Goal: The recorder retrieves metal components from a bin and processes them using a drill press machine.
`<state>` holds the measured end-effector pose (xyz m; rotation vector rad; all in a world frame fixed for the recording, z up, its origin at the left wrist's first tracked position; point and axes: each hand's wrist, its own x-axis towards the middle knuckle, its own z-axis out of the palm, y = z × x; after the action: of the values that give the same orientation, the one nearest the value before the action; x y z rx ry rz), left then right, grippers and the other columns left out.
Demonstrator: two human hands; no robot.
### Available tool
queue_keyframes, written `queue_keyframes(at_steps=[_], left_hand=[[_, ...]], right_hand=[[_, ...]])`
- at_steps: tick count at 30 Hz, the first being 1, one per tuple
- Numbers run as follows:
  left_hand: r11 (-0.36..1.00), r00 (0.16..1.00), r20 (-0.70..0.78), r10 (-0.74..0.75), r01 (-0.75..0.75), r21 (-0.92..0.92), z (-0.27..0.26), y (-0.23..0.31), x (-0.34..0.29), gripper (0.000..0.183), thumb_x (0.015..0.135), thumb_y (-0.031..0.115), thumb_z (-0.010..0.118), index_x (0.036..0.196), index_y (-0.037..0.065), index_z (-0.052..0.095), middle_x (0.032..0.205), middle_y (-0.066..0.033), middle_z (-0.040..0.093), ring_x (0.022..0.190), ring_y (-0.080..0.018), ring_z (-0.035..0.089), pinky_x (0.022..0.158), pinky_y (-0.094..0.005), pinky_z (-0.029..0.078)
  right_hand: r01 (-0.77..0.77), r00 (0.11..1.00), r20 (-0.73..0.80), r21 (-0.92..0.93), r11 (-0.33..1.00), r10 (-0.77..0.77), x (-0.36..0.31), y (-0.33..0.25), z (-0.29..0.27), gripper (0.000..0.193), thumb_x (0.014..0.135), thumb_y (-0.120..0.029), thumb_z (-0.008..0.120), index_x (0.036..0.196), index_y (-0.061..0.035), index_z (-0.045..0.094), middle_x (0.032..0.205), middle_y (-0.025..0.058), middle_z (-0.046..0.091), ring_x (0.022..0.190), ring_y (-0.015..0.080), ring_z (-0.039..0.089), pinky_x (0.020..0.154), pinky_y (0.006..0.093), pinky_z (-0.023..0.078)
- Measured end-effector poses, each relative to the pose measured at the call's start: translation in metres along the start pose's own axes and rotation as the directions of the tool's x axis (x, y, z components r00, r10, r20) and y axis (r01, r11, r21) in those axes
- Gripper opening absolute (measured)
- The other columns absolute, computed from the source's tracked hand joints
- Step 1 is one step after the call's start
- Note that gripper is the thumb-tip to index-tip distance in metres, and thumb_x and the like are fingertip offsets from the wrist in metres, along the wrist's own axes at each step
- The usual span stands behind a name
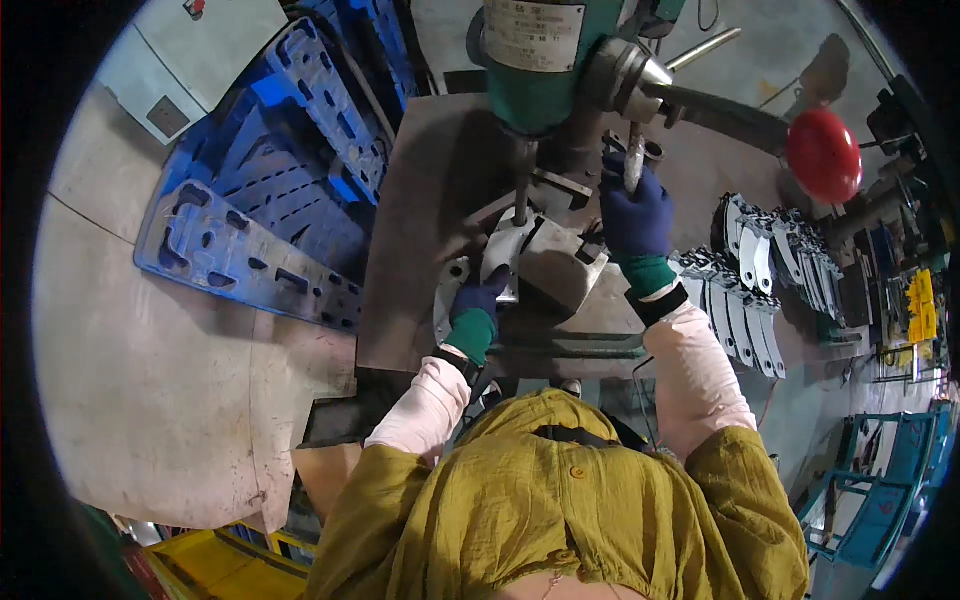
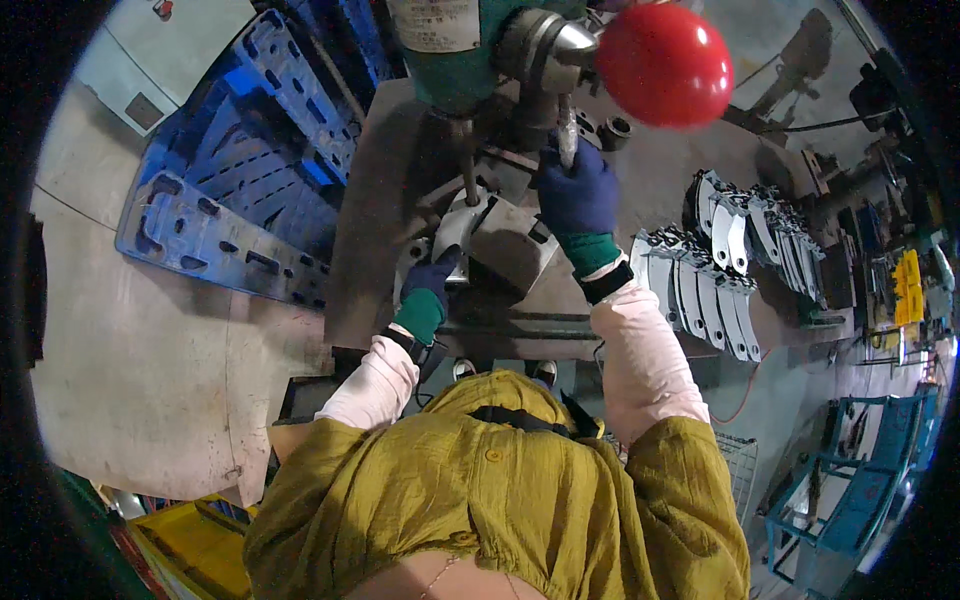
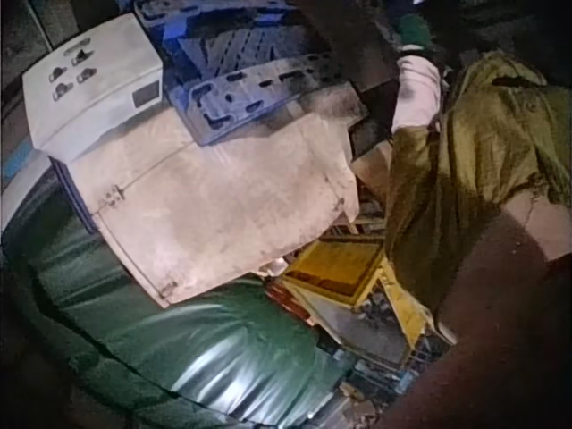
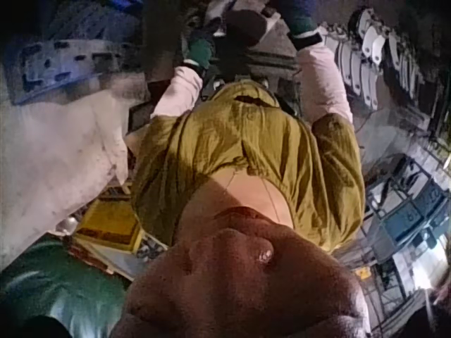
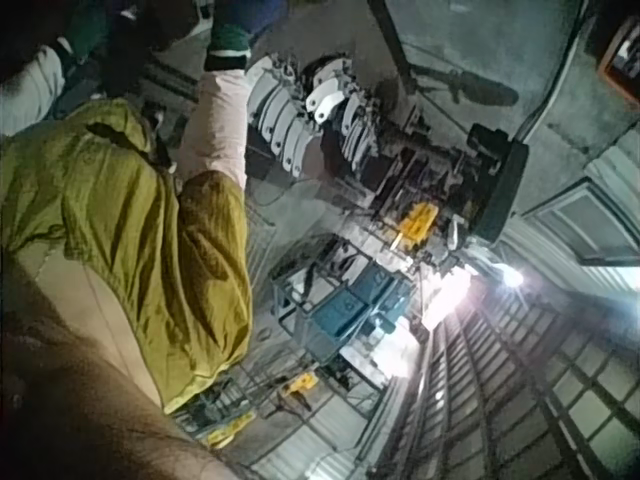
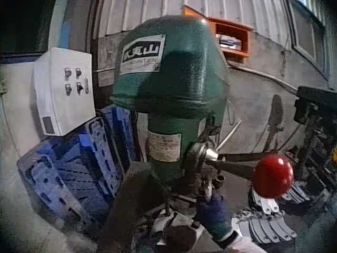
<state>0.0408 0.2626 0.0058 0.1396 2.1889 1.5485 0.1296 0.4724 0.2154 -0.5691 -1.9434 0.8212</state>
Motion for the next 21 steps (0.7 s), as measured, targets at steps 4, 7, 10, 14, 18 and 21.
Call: queue_keyframes(at_steps=[4, 7, 10, 14, 18, 21], left_hand=[[0.923, 0.982, 0.107, -0.155, 0.183, -0.339, 0.001, 0.030, -0.014, 0.046, 0.080, 0.045, 0.077, 0.106, 0.007, 0.070, 0.092, -0.0051, 0.068, 0.067, -0.0149, 0.060, 0.061, -0.0313, 0.051], [0.923, 0.980, 0.092, -0.179, 0.200, -0.330, 0.000, 0.012, -0.005, 0.048, 0.079, 0.044, 0.078, 0.109, 0.007, 0.068, 0.091, -0.0036, 0.068, 0.065, -0.0139, 0.060, 0.057, -0.0293, 0.049], [0.856, 0.975, 0.162, -0.154, 0.213, -0.470, 0.004, 0.025, -0.015, 0.051, 0.079, 0.042, 0.078, 0.114, 0.007, 0.066, 0.090, -0.0026, 0.068, 0.066, -0.0140, 0.062, 0.056, -0.0292, 0.048], [0.922, 0.977, 0.118, -0.175, 0.205, -0.328, 0.001, 0.012, -0.009, 0.051, 0.079, 0.041, 0.078, 0.117, 0.010, 0.065, 0.094, -0.0020, 0.068, 0.071, -0.0139, 0.063, 0.056, -0.0293, 0.048], [0.888, 0.966, 0.119, -0.229, 0.257, -0.382, -0.001, 0.003, -0.010, 0.052, 0.080, 0.041, 0.078, 0.120, 0.011, 0.065, 0.100, -0.0030, 0.068, 0.077, -0.0141, 0.064, 0.061, -0.0302, 0.050], [0.865, 0.963, 0.160, -0.217, 0.266, -0.426, -0.005, 0.042, -0.029, 0.056, 0.081, 0.042, 0.075, 0.125, 0.009, 0.063, 0.106, -0.0056, 0.069, 0.084, -0.0177, 0.066, 0.069, -0.0327, 0.051]], right_hand=[[0.074, 0.997, -0.015, -0.070, 0.995, -0.075, 0.001, 0.009, -0.001, 0.024, 0.086, -0.018, 0.069, 0.106, -0.0051, 0.066, 0.081, 0.0152, 0.069, 0.073, 0.0294, 0.070, 0.064, 0.0386, 0.053], [0.198, 0.974, -0.064, -0.233, 0.952, -0.218, 0.003, 0.030, 0.006, 0.027, 0.084, -0.021, 0.071, 0.107, -0.0081, 0.067, 0.091, 0.0169, 0.068, 0.079, 0.0349, 0.068, 0.067, 0.0428, 0.053], [0.213, 0.966, -0.095, -0.237, 0.948, -0.241, 0.004, 0.043, 0.006, 0.030, 0.083, -0.021, 0.071, 0.110, -0.0092, 0.067, 0.092, 0.0167, 0.068, 0.080, 0.0369, 0.066, 0.069, 0.0447, 0.052], [0.224, 0.958, -0.115, -0.271, 0.936, -0.262, 0.009, 0.039, 0.006, 0.025, 0.086, -0.018, 0.070, 0.110, -0.0100, 0.068, 0.092, 0.0129, 0.070, 0.081, 0.0324, 0.068, 0.072, 0.0413, 0.053], [0.317, 0.941, -0.080, -0.139, 0.938, -0.330, 0.016, 0.026, 0.011, 0.023, 0.087, -0.015, 0.068, 0.110, -0.0093, 0.069, 0.093, 0.0108, 0.071, 0.083, 0.0274, 0.069, 0.073, 0.0387, 0.053], [0.296, 0.935, 0.027, -0.607, 0.738, -0.353, 0.031, 0.065, 0.012, 0.023, 0.089, -0.015, 0.066, 0.110, -0.0080, 0.069, 0.093, 0.0112, 0.070, 0.081, 0.0268, 0.069, 0.072, 0.0389, 0.053]])
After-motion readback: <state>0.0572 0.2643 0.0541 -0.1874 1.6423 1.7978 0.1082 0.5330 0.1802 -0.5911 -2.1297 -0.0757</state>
